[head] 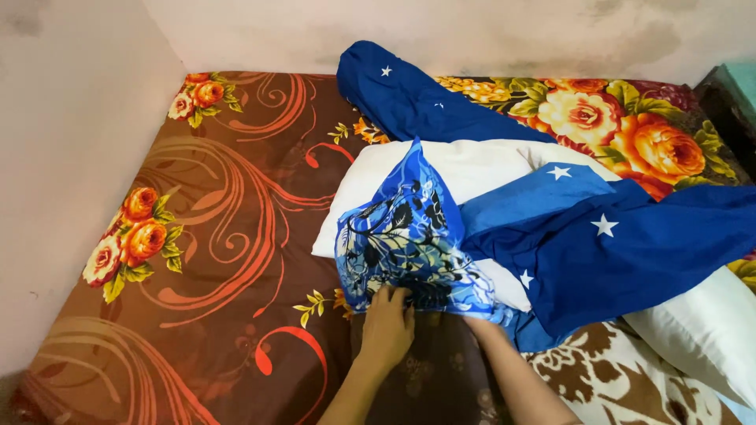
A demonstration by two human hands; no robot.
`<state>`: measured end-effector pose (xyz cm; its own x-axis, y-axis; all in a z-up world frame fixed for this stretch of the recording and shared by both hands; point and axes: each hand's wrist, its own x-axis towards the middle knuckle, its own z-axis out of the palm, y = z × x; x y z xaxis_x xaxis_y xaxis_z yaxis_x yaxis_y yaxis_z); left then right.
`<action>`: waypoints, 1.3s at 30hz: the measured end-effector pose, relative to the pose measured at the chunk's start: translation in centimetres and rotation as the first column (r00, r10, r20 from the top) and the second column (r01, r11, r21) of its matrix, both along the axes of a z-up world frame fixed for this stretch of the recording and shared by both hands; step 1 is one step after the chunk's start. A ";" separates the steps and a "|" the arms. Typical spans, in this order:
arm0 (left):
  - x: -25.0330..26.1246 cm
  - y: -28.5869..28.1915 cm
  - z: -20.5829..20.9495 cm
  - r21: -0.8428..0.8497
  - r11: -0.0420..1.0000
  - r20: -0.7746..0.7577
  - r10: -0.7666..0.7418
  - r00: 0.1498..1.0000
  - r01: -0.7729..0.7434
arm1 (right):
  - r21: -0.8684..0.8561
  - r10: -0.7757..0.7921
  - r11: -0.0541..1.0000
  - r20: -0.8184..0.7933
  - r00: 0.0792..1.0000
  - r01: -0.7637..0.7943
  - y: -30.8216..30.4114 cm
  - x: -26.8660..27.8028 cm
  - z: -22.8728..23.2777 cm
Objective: Putting a blue floral pillowcase onto a pillow on a bed.
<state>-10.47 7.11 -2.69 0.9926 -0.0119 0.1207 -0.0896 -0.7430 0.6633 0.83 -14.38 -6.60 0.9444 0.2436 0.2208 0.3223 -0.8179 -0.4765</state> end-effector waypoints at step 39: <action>5.7 -13.5 -1.7 0.270 0.936 0.086 -0.256 0.963 0.224 | -0.021 -0.229 0.970 0.278 0.933 0.244 -16.6 -15.7 -4.1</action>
<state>-4.74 -6.42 -4.36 0.9350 -0.2939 0.1984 -0.3524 -0.8322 0.4281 -14.89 -30.93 -10.71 0.8819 0.0390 0.4699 0.2273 -0.9084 -0.3511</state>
